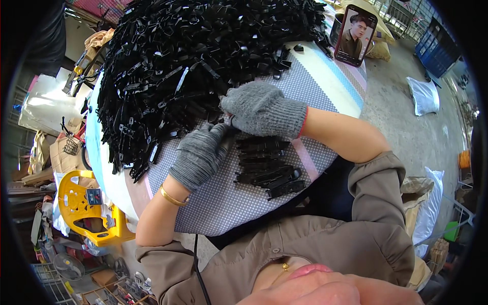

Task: Sorting black plastic components from a large pile into organized groups on a workstation surface.

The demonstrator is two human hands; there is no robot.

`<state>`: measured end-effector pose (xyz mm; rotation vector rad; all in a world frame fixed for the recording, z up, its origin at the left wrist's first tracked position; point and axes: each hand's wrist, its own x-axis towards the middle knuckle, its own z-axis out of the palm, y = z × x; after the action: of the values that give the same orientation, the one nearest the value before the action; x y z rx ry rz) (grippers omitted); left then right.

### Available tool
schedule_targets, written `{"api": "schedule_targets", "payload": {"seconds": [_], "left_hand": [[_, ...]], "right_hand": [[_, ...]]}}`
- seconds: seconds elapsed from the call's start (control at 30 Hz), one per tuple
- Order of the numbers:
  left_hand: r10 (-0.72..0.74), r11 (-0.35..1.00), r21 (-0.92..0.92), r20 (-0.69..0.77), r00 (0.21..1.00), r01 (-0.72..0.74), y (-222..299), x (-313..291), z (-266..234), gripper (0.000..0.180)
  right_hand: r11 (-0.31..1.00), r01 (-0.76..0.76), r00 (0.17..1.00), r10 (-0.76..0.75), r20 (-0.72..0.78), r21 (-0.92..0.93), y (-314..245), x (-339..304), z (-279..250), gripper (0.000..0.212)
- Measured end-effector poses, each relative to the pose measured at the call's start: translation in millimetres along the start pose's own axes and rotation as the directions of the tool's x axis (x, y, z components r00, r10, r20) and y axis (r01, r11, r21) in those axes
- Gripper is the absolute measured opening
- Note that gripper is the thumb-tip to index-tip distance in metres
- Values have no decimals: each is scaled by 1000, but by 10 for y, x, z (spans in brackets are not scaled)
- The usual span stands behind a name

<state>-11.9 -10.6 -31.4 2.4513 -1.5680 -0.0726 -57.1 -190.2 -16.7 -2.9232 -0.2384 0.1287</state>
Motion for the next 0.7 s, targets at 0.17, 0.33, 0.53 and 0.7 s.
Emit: {"api": "schedule_targets", "payload": {"seconds": [0.17,0.33,0.53,0.7], "left_hand": [[-181,899,-416,-63,981,139,-68,12,-68,24],[-340,456,-859,73,937,232,43,41,-131,30],[-382,375,-898,75,921,229,11,7,-191,30],[-388,367,-900,80,918,234,4,-2,-183,31]], "right_hand": [[957,60,969,13,-248,285,113,6,103,19],[642,324,913,-22,-407,694,281,8,71,15],[275,-43,984,180,-8,961,223,-11,-79,17],[511,91,981,100,-164,855,356,29,7,21]]}}
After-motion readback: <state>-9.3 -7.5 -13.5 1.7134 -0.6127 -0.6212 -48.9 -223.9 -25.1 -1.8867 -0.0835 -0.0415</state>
